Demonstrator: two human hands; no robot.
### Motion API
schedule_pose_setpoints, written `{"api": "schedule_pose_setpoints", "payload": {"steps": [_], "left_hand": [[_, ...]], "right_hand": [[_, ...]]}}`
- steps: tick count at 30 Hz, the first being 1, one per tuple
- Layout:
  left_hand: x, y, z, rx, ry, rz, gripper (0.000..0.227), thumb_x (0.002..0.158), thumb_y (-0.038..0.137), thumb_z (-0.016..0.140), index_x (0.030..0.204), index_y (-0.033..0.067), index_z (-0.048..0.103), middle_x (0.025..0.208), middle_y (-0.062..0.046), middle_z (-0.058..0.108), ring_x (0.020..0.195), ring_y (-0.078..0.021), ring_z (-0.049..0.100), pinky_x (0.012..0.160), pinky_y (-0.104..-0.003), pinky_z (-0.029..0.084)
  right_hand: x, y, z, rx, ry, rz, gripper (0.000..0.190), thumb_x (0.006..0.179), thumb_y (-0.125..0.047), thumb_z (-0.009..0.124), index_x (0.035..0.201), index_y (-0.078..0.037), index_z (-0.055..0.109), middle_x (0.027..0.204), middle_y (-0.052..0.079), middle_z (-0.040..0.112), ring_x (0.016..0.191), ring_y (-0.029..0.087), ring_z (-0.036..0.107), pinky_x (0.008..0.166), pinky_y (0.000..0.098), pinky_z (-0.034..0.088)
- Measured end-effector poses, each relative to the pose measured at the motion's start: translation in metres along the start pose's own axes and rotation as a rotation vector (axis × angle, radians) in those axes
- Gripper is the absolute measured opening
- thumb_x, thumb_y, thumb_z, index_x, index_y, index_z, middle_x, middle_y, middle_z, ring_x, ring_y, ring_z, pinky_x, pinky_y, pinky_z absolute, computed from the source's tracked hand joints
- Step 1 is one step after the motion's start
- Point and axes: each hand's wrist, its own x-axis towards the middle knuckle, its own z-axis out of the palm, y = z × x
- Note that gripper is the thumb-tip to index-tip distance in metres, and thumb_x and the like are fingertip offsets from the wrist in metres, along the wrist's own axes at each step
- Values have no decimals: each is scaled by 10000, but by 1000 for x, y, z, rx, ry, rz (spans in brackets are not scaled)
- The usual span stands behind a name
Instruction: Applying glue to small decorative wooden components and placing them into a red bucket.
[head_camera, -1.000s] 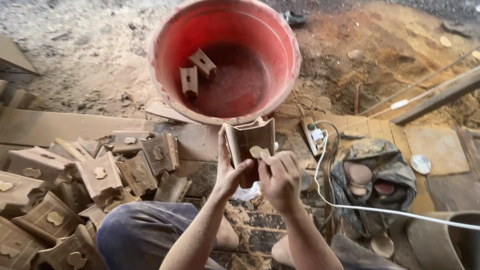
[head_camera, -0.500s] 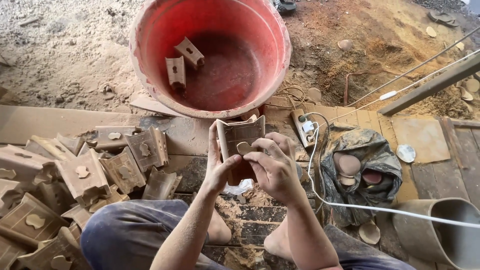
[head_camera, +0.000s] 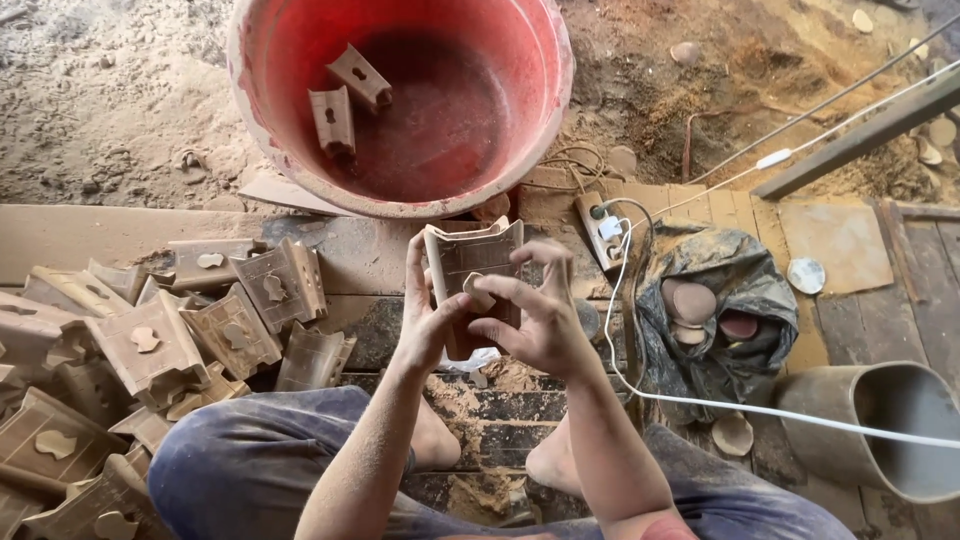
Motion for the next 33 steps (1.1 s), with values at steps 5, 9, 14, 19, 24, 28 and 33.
{"api": "schedule_pose_setpoints", "payload": {"steps": [5, 9, 14, 19, 24, 28, 33], "left_hand": [[0, 6, 2, 12, -5, -12, 1025, 792, 157, 808, 1611, 258, 200, 1156, -158, 589, 873, -250, 701, 716, -333, 616], [2, 7, 1, 25, -10, -16, 1028, 781, 183, 821, 1606, 244, 209, 1137, -152, 601, 846, -217, 687, 702, -315, 607], [5, 9, -1, 32, -29, -21, 1039, 780, 187, 829, 1606, 245, 203, 1100, -151, 603, 827, -247, 708, 705, -344, 614], [6, 2, -4, 35, -34, -42, 1012, 810, 121, 799, 1608, 241, 188, 1038, -169, 608, 789, -304, 746, 705, -353, 624], [6, 4, -4, 35, -38, -47, 1017, 788, 128, 811, 1598, 236, 206, 1030, -168, 623, 782, -298, 744, 692, -352, 621], [6, 13, -4, 96, -22, -71, 1051, 756, 135, 843, 1595, 242, 218, 1059, -158, 608, 811, -276, 718, 727, -352, 621], [6, 16, -3, 103, -24, -82, 1079, 728, 122, 865, 1589, 253, 230, 1095, -161, 620, 810, -265, 714, 728, -357, 629]], "right_hand": [[9, -6, -9, 141, -81, 106, 417, 892, -371, 754, 1257, -173, 714, 1490, 250, 232, 1469, 492, 134, 1103, 730, 344], [11, -4, -12, 230, -138, 127, 380, 914, -306, 739, 1263, -156, 723, 1527, 243, 220, 1508, 482, 139, 1096, 630, 424], [1, 14, -9, 197, -173, 101, 426, 876, -350, 774, 1279, -222, 730, 1515, 227, 237, 1488, 416, 175, 1223, 563, 271], [6, 9, -8, 242, -122, 93, 319, 881, -232, 772, 1192, -161, 753, 1482, 204, 275, 1475, 396, 236, 1220, 540, 297], [12, 2, -16, 248, -118, 86, 298, 878, -242, 785, 1163, -161, 756, 1472, 211, 280, 1433, 414, 323, 1210, 543, 330], [13, 3, -16, 261, -121, 73, 306, 867, -238, 792, 1156, -153, 741, 1471, 216, 276, 1423, 432, 341, 1204, 556, 337], [12, 2, -18, 239, -109, 65, 297, 845, -251, 800, 1119, -153, 739, 1464, 205, 296, 1419, 431, 338, 1189, 548, 346]]}}
